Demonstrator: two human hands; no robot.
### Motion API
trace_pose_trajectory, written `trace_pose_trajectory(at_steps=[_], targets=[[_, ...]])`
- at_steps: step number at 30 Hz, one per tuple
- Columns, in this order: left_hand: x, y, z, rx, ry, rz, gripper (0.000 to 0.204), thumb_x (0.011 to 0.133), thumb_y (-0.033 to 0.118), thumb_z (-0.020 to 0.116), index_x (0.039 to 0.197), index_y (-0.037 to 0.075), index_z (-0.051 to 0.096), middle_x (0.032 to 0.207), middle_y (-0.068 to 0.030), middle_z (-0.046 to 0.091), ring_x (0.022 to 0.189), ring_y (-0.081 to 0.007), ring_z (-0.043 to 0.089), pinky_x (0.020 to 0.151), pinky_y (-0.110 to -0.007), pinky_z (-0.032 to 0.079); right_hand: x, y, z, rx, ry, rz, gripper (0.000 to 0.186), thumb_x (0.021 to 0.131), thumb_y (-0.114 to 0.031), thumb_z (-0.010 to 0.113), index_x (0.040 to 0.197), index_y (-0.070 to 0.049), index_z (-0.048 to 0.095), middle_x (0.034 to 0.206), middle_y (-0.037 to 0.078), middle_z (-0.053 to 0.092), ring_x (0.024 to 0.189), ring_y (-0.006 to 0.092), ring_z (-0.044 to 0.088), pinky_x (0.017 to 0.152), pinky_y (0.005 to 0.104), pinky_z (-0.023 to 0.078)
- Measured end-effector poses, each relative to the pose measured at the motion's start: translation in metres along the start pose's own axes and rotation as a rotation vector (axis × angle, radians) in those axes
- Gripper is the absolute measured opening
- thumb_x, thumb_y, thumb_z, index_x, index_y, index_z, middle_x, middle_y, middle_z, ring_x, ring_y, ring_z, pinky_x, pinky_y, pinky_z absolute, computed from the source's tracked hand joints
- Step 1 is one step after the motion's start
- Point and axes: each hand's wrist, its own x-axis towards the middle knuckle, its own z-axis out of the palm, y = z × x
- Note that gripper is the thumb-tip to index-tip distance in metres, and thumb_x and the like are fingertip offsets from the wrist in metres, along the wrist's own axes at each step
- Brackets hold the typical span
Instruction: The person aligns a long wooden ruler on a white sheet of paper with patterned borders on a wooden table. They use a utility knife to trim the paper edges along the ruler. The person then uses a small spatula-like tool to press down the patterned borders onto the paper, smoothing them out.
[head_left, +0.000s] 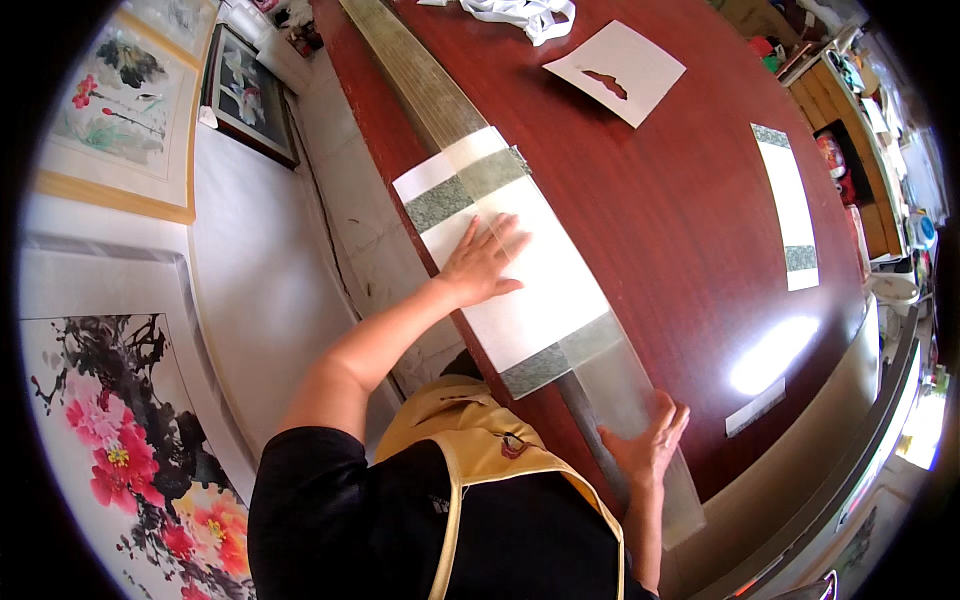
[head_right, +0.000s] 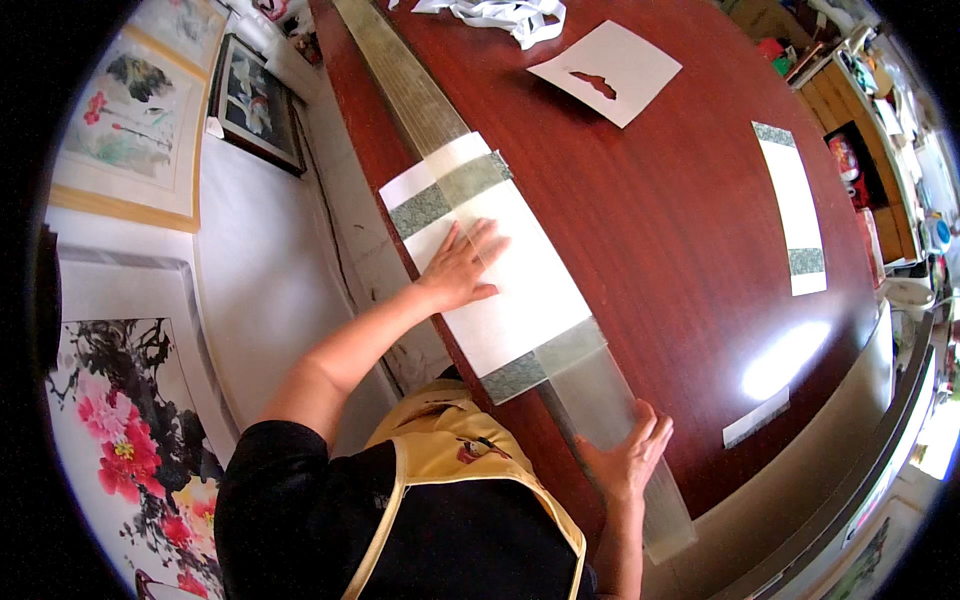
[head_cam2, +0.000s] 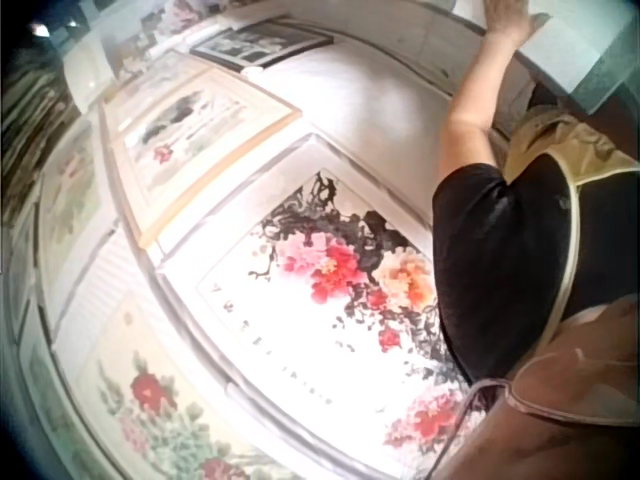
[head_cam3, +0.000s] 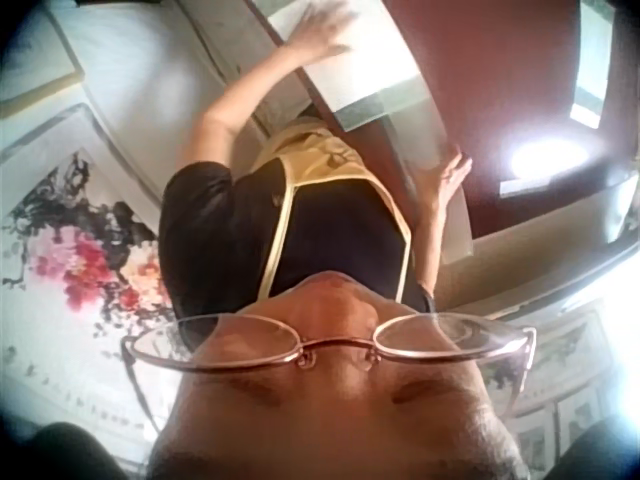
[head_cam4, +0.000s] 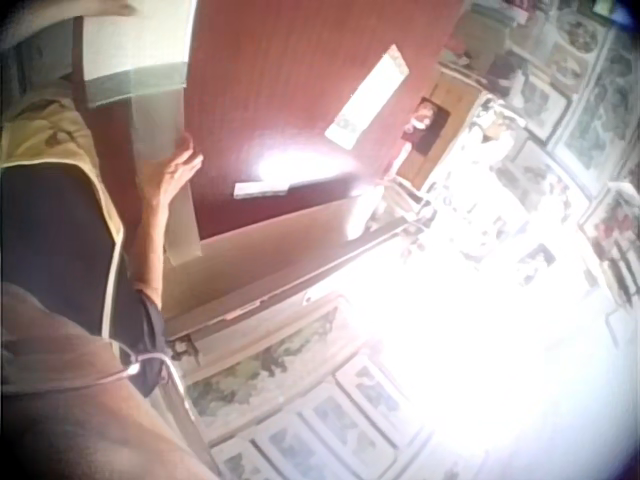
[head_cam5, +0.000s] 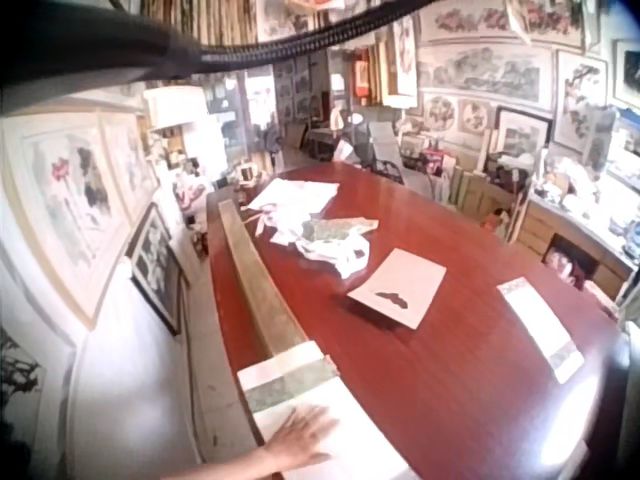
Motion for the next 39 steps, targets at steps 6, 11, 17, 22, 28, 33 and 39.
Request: trace_pose_trajectory(at_steps=[6, 11, 17, 22, 28, 33, 39], targets=[[-0.041, -0.026, -0.002, -0.099, 0.215, -0.104, 0.089, 0.095, 0.048, 0.068, 0.160, 0.003, 0.028, 0.164, -0.0196, 0.029, 0.154, -0.0364, 0.029, 0.126, -0.054, 0.021, -0.010, 0.007, 0.047, 0.045, 0.005, -0.027, 0.102, 0.055, -0.029, 0.098, 0.138, -0.005, 0.043, 0.128, 0.022, 0.044, 0.122, 0.0412, 0.046, 0.104, 0.0535, 0.042], [-0.051, -0.020, -0.003, -0.102, 0.171, -0.216, 0.087, 0.093, 0.041, 0.072, 0.158, 0.000, 0.031, 0.163, -0.0198, 0.030, 0.153, -0.0374, 0.029, 0.126, -0.054, 0.023, -0.017, 0.010, 0.062, 0.045, 0.002, -0.046, 0.103, 0.056, -0.031, 0.098, 0.139, -0.004, 0.043, 0.128, 0.022, 0.044, 0.122, 0.0427, 0.045, 0.103, 0.0539, 0.041], [-0.052, -0.027, -0.009, -0.079, 0.176, -0.195, 0.084, 0.093, 0.041, 0.071, 0.156, 0.000, 0.034, 0.160, -0.0200, 0.035, 0.152, -0.0361, 0.031, 0.126, -0.051, 0.024, -0.015, 0.019, 0.073, 0.053, 0.019, -0.060, 0.104, 0.056, -0.031, 0.098, 0.139, -0.004, 0.042, 0.128, 0.023, 0.044, 0.123, 0.0432, 0.044, 0.105, 0.0550, 0.041], [-0.056, -0.034, -0.011, -0.108, 0.156, -0.192, 0.085, 0.092, 0.039, 0.073, 0.156, -0.001, 0.033, 0.160, -0.0203, 0.035, 0.151, -0.0380, 0.032, 0.126, -0.052, 0.024, -0.012, 0.018, 0.073, 0.060, -0.009, -0.020, 0.103, 0.057, -0.032, 0.098, 0.139, -0.003, 0.043, 0.129, 0.023, 0.044, 0.124, 0.0434, 0.044, 0.106, 0.0550, 0.041], [-0.037, -0.037, -0.012, -0.106, 0.283, -0.220, 0.087, 0.094, 0.037, 0.072, 0.156, -0.004, 0.026, 0.158, -0.0259, 0.034, 0.150, -0.0437, 0.031, 0.125, -0.057, 0.023, -0.011, 0.030, 0.086, 0.018, -0.016, -0.103, 0.108, 0.061, -0.035, 0.097, 0.146, -0.003, 0.040, 0.133, 0.024, 0.045, 0.124, 0.0425, 0.044, 0.108, 0.0562, 0.037], [0.000, -0.050, -0.008, -0.143, 0.291, -0.353, 0.087, 0.097, 0.039, 0.069, 0.158, -0.003, 0.024, 0.157, -0.0316, 0.032, 0.149, -0.0462, 0.030, 0.125, -0.058, 0.023, -0.019, 0.036, 0.090, -0.021, -0.033, -0.117, 0.115, 0.062, -0.036, 0.097, 0.154, -0.003, 0.035, 0.135, 0.022, 0.046, 0.124, 0.0401, 0.044, 0.108, 0.0559, 0.034], [-0.005, -0.056, 0.010, -0.101, 0.302, -0.334, 0.083, 0.100, 0.043, 0.063, 0.162, 0.005, 0.024, 0.165, -0.0292, 0.024, 0.154, -0.0441, 0.024, 0.126, -0.055, 0.023, -0.021, 0.043, 0.102, 0.008, 0.043, -0.156, 0.116, 0.061, -0.038, 0.097, 0.155, -0.004, 0.037, 0.134, 0.019, 0.048, 0.123, 0.0375, 0.045, 0.107, 0.0537, 0.035]])
